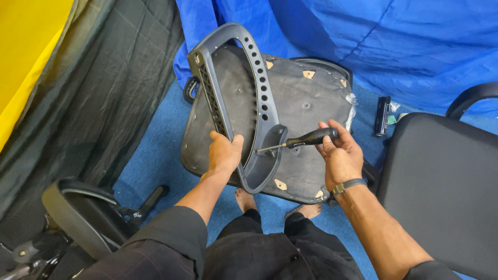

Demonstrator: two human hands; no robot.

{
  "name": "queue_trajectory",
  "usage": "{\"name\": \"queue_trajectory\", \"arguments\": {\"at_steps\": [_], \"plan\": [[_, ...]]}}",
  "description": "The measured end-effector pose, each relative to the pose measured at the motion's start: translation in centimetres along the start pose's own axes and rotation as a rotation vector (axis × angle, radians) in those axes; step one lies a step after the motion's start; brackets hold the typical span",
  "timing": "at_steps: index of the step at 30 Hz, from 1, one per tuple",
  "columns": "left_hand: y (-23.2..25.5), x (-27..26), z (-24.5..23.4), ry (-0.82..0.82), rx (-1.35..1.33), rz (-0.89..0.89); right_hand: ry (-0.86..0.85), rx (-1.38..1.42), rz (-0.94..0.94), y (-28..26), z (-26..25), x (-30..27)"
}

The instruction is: The person uses a screwdriver to fasten screws into a black plastic chair frame, securing it to the chair seat. They systematically tighten multiple screws along the frame's edge while holding the frame steady with the other hand.

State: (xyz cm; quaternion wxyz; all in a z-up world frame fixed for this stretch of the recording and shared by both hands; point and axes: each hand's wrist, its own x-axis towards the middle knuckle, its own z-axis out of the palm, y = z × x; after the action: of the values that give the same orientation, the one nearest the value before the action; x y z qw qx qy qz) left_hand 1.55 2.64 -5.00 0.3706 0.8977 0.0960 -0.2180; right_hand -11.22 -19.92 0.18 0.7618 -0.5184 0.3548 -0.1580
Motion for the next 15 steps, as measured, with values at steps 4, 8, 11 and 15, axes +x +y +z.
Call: {"name": "queue_trajectory", "arguments": {"at_steps": [4, 8, 11, 15], "plan": [[0.06, 0.08, -0.06, -0.008, -0.013, -0.018, 0.113, -0.083, 0.099, 0.27, 0.41, -0.06], [-0.08, 0.08, 0.05, 0.000, 0.001, 0.002, 0.107, -0.104, 0.041, 0.53, 0.87, -0.43], [-0.14, -0.06, 0.05, 0.003, -0.001, 0.003, 0.029, -0.007, 0.001, 0.36, 0.65, -0.27], [-0.02, -0.36, -0.12, -0.024, -0.034, -0.034, 0.071, -0.013, 0.067, 0.25, 0.56, -0.31]]}}
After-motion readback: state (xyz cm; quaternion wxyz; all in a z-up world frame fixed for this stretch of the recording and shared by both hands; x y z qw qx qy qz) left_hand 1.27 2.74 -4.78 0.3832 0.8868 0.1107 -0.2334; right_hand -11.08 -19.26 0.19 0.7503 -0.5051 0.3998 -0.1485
